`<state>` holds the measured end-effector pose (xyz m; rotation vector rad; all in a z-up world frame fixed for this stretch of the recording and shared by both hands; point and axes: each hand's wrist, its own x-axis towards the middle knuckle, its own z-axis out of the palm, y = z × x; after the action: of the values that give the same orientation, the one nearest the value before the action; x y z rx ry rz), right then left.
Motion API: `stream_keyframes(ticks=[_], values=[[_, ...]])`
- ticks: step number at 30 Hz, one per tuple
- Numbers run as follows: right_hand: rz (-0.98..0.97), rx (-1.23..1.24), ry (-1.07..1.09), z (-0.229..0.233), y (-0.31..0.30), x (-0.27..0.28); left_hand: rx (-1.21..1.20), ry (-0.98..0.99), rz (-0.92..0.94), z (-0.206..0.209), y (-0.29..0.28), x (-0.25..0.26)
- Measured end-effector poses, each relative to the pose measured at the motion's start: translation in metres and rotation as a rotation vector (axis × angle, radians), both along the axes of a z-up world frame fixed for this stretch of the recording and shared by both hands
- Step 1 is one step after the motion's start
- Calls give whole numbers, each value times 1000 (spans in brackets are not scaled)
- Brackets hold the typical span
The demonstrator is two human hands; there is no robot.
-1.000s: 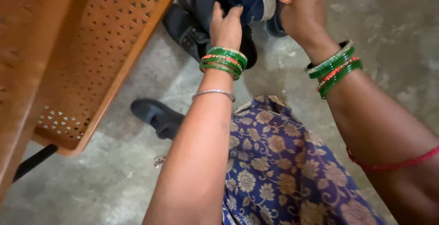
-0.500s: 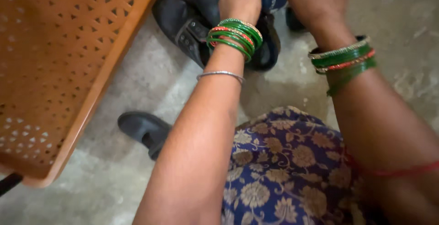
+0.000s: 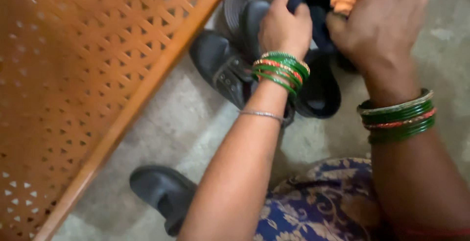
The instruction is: The person wipes different parts of shoes with a cloth, handling them one at a time and placing them on a rack.
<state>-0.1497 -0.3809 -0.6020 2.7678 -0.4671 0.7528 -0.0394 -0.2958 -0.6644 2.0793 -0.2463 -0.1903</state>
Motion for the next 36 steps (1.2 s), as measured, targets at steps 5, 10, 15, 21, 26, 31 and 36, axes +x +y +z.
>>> stream_keyframes(ticks=[5,10,15,21,26,31,36], values=[[-77,122,7,-1,14,9,-19,119,-75,16,13,1],[-70,94,-50,15,15,9,-20,99,-86,37,28,1],[-4,78,-97,54,44,3,-6,46,-68,55,56,-3],[-41,385,20,116,97,-10,-305,12,58,57,102,-27],[20,466,141,129,119,-29,-308,171,169,54,136,-51],[170,566,217,130,158,-37,-691,301,212,48,203,-71],[294,632,242,140,206,-59,-783,313,299,60,267,-98]])
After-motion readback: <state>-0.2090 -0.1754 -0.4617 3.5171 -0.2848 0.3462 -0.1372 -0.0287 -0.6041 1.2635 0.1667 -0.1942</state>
